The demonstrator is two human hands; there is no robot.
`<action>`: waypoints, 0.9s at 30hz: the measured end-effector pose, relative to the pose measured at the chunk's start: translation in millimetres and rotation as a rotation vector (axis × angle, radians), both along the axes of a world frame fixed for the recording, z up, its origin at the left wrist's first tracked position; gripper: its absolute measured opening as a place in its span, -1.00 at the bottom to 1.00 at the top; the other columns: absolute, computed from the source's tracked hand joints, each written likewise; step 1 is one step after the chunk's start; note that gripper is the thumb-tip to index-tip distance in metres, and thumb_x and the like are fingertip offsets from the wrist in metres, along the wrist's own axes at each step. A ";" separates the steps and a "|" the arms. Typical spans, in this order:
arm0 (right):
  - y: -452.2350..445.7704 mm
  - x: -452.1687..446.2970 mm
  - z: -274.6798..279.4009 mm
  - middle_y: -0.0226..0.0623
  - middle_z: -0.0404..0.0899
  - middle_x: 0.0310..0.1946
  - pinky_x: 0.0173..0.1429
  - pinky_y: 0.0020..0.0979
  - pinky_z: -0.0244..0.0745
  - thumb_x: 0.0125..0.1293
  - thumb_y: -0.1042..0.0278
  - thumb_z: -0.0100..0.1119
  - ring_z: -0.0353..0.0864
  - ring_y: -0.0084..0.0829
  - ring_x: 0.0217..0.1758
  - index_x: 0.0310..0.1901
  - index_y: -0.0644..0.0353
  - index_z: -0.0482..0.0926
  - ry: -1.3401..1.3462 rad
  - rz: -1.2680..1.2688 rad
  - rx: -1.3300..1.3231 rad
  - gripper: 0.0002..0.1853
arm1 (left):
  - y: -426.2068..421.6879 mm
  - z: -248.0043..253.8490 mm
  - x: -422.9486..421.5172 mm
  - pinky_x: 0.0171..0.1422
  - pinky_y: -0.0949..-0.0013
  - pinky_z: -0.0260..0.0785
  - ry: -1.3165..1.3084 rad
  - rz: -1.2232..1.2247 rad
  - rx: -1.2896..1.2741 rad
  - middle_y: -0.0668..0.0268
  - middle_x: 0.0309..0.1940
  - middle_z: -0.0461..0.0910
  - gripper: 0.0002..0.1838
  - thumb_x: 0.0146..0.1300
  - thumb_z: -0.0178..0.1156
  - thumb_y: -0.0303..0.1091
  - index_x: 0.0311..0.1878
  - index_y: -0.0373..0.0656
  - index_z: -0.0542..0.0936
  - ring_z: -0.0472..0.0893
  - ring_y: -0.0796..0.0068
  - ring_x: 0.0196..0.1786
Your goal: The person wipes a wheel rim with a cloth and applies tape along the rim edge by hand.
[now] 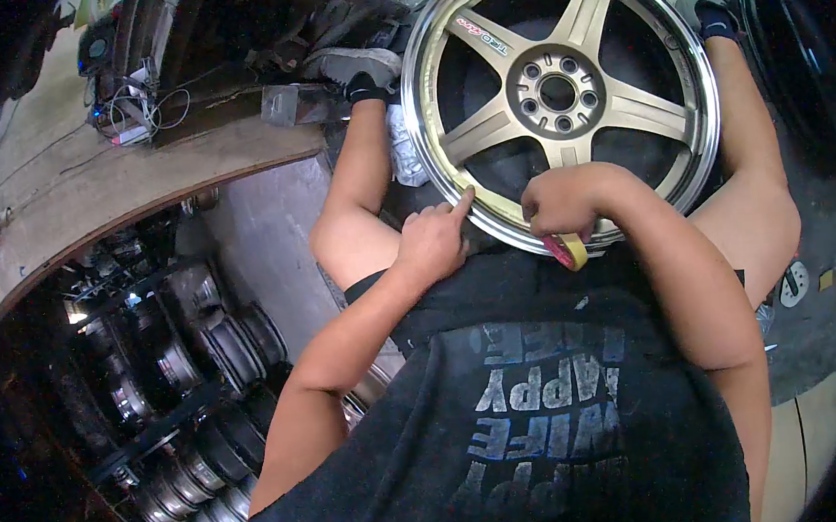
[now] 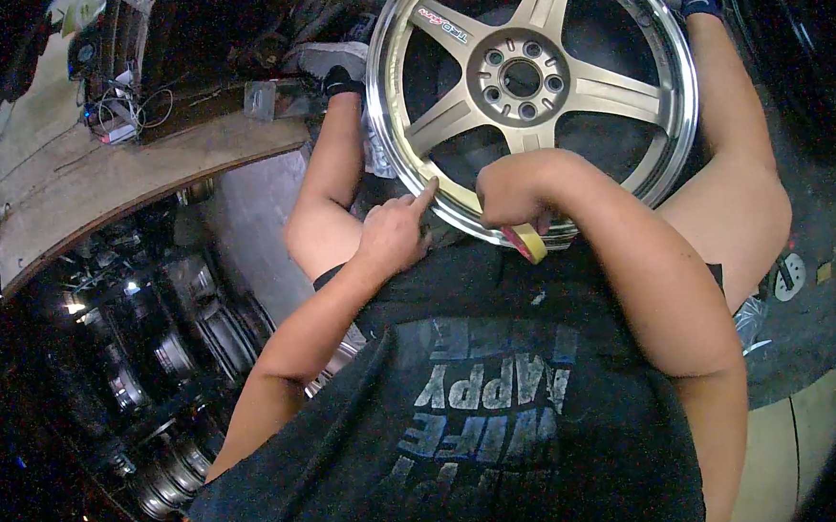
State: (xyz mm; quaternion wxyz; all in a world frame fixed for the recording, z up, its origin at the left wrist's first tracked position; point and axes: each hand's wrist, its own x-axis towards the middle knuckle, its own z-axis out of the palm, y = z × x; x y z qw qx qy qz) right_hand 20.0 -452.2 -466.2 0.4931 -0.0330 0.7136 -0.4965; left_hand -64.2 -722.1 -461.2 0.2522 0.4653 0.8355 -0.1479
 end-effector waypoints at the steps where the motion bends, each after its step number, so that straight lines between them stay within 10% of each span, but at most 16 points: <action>1: 2.7 0.1 0.9 -0.01 0.82 -0.20 -0.27 -0.25 0.81 0.31 0.28 0.17 0.88 -0.17 -0.32 0.10 0.36 0.73 -0.001 0.000 0.001 -0.58 | 2.2 1.5 -2.3 0.06 -0.10 0.61 0.016 0.024 -0.012 0.05 -0.11 0.71 -0.13 0.18 0.41 -0.23 0.63 0.07 0.42 0.75 -0.04 -0.04; 10: 33.7 2.9 12.8 -0.07 0.82 -0.18 -0.22 -0.28 0.79 0.36 0.24 0.19 0.85 -0.25 -0.34 0.19 0.25 0.75 0.032 -0.132 -0.021 -0.55 | -2.3 -8.9 -75.6 0.00 -0.04 0.63 0.102 -0.162 -0.040 0.16 -0.15 0.76 -0.46 0.34 0.15 -0.41 0.38 0.23 0.62 0.78 0.08 -0.07; 27: 20.0 -2.0 3.0 -0.01 0.83 -0.14 -0.22 -0.22 0.74 0.36 0.16 0.21 0.84 -0.20 -0.40 0.25 0.25 0.71 0.031 -0.085 -0.013 -0.50 | 2.9 4.1 3.9 0.04 -0.05 0.59 -0.004 -0.067 -0.045 0.09 -0.10 0.69 -0.14 0.23 0.40 -0.22 0.64 0.09 0.39 0.72 0.04 0.00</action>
